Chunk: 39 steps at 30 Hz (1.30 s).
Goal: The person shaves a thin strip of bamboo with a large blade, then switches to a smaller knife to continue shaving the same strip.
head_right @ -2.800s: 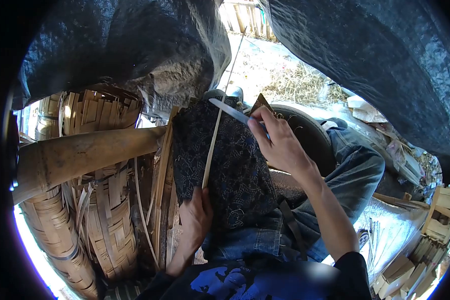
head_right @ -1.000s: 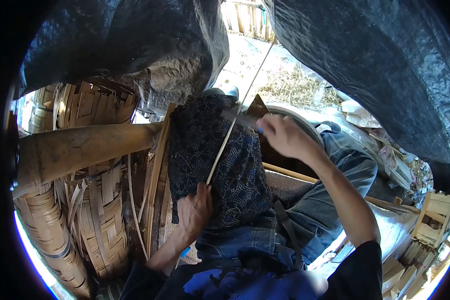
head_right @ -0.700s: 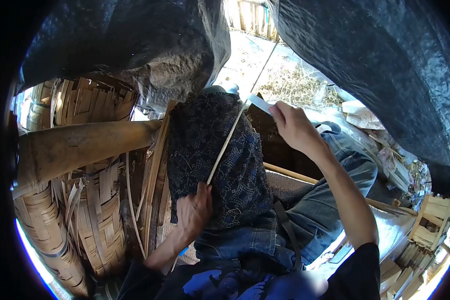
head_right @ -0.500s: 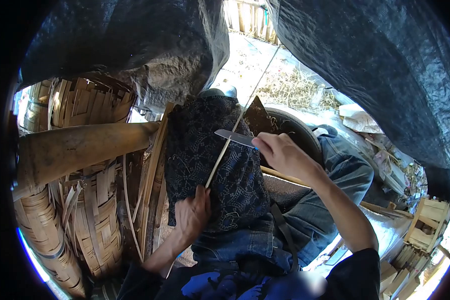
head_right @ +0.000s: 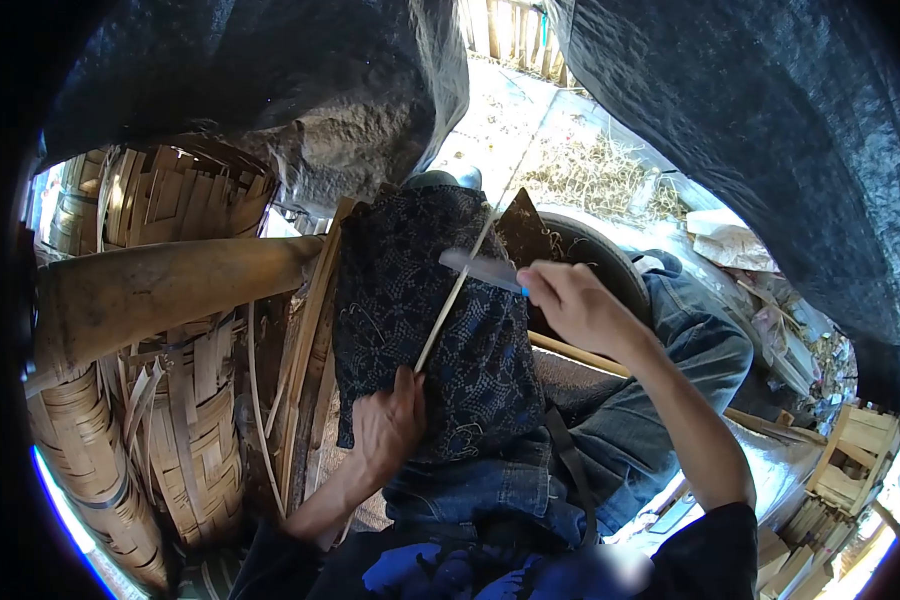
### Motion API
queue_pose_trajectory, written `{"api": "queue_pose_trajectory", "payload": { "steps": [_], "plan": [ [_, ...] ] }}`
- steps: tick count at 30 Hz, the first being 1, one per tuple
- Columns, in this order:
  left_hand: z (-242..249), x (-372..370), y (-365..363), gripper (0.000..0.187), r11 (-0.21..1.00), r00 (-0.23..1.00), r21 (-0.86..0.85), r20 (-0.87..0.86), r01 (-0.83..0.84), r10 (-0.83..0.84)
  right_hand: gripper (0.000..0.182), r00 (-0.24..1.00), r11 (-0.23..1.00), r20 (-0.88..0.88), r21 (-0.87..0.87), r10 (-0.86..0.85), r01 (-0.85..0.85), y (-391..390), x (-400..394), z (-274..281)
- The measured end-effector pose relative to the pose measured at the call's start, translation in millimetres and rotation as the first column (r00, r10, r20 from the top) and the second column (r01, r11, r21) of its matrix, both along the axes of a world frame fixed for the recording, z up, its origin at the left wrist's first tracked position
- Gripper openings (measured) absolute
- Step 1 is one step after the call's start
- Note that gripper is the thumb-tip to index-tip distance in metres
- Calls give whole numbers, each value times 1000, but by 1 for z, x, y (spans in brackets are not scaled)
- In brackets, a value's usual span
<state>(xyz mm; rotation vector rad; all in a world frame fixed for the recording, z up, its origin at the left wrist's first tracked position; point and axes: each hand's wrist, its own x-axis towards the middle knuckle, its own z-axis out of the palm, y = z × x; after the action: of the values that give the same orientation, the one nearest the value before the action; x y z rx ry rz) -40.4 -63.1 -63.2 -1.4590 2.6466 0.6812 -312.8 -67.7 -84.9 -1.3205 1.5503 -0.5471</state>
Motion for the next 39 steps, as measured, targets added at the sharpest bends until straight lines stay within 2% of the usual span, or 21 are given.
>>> {"api": "queue_pose_trajectory", "payload": {
  "steps": [2, 6, 8, 10, 11, 14, 15, 16, 19, 22, 24, 26, 27, 28, 30, 31, 32, 33, 36, 38, 39],
  "plan": [
    [1, 0, 0, 20, 1000, 999, -8, -48, 1, -2, 38, 977, 990, -192, -129, -89, 64, -4, -7, -14],
    [1, -1, 1, 20, 1000, 1000, -4, -8, -2, 2, 38, 1000, 996, -8, 84, 20, -19, 8, 14, -11],
    [1, -3, 2, 21, 1000, 999, 1, 50, 18, -18, 44, 997, 992, -23, 103, 77, -74, 3, 9, -13],
    [1, -3, 3, 21, 1000, 998, 4, 58, 13, -14, 43, 994, 895, 109, 446, -19, -32, -4, 12, -3],
    [1, -4, 2, 21, 1000, 998, 5, 59, 15, -15, 42, 957, 824, 270, 563, -107, -67, -7, 8, -2],
    [0, -4, 2, 21, 1000, 998, -3, 62, 25, -25, 41, 900, 715, 385, 687, -204, -132, -10, 8, 3],
    [0, -4, 1, 21, 1000, 998, -10, 59, 25, -24, 39, 810, 631, 529, 725, -255, -275, -6, 13, -6],
    [-1, -5, 0, 21, 999, 998, -19, 50, 26, -25, 37, 809, 619, 548, 716, -213, -322, -3, 26, -3],
    [-2, -2, 2, 22, 999, 999, -32, 24, 25, -24, 38, 811, 721, 560, 631, -169, -286, -9, 30, 9],
    [-2, 1, 1, 23, 999, 1000, -40, 10, 9, -9, 38, 798, 861, 504, 507, -331, 38, -14, 9, 10],
    [-3, 2, 2, 23, 1000, 1000, -26, 2, 7, -7, 39, 994, 991, 33, -85, -100, 103, -15, 9, -6],
    [-4, 0, 1, 23, 999, 1000, -35, -30, 7, -9, 41, 999, 999, -36, 30, 21, -20, -7, 13, 3],
    [-4, -1, 0, 23, 999, 999, -32, -33, 10, -11, 40, 998, 997, -54, -70, 38, -42, 2, 19, -9],
    [-3, -2, 1, 23, 999, 1000, -39, -12, 22, -22, 42, 995, 953, -100, -304, -28, -4, 10, 25, -21],
    [-2, -1, 0, 23, 998, 999, -52, 12, 32, -31, 44, 999, 1000, 34, 12, -8, 7, 6, 18, -24],
    [-1, -1, 0, 23, 998, 1000, -50, 11, 29, -28, 44, 999, 1000, 38, 7, -5, 5, 1, 16, -20],
    [0, -1, 1, 23, 999, 999, -43, 8, 31, -31, 44, 932, 953, 340, 302, -128, 21, -1, 12, -11],
    [0, -1, 0, 23, 998, 999, -48, 3, 39, -39, 44, 770, 830, 553, 556, -319, -55, -2, 9, -3],
    [-1, -1, 0, 23, 998, 1000, -55, -18, 23, -24, 44, 670, 798, 626, 597, -398, -84, 5, 4, -1],
    [-1, -1, -1, 23, 999, 999, -25, 0, 36, -36, 47, 695, 813, 609, 579, -382, -61, 16, 11, -9],
    [-1, -1, 0, 23, 999, 999, -21, 2, 33, -33, 48, 778, 882, 531, 466, -336, 63, 21, 14, -12]
  ]
}}
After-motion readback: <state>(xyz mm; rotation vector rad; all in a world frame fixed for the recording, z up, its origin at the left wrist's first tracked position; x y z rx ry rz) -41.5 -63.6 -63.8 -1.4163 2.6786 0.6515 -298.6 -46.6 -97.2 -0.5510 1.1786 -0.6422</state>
